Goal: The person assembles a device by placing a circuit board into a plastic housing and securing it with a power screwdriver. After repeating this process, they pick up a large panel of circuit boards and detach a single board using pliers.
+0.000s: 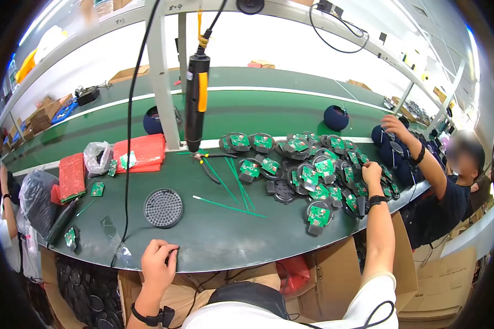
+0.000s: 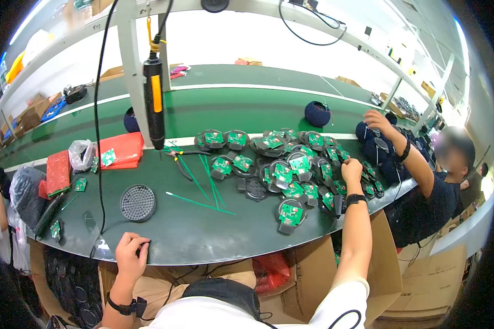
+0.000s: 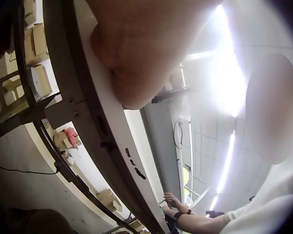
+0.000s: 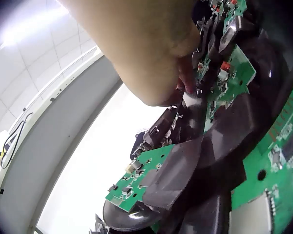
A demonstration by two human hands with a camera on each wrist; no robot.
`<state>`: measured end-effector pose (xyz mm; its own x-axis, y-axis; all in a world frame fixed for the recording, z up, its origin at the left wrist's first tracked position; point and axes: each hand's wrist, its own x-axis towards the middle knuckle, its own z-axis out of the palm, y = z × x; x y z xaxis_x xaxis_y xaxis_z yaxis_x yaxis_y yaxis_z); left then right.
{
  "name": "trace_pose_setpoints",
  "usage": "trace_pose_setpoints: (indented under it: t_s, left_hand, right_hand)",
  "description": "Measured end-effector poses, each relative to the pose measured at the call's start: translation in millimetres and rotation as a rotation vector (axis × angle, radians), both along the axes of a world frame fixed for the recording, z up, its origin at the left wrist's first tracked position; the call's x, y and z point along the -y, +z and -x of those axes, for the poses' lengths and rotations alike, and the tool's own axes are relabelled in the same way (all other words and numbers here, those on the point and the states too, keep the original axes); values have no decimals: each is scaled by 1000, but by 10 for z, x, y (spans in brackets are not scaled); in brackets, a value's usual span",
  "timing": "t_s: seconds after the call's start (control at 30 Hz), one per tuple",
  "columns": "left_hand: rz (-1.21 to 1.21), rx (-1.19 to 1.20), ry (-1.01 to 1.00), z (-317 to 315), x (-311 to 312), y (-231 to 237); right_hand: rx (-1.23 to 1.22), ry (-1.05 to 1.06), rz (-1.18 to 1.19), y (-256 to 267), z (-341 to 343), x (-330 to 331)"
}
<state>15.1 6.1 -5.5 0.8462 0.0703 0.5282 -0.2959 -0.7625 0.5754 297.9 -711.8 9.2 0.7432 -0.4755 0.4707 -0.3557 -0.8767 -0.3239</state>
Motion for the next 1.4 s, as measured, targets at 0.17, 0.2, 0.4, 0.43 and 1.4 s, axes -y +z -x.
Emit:
trace_pose_setpoints:
  t_s: [0.17,0.2,0.4,0.43,1.4]
  left_hand:
    - [-43,11,-16,8,-40,10]
    - [-42,8,-1,1,-38,6]
    - [-49,-24,0,44,-52,57]
    - [-43,-10,-6,41,-61,52]
    - [-354,-419,787,-1468,-2522,304]
  right_hand:
    - [45,60,21,210,221,-190]
    - [81,73,-2,327,320,-297]
    - [186,614,-637,793,1064,-1587]
    - [185,691,-687,808,1248,-1917]
    - [36,1141,-208,-183,2400,-4548]
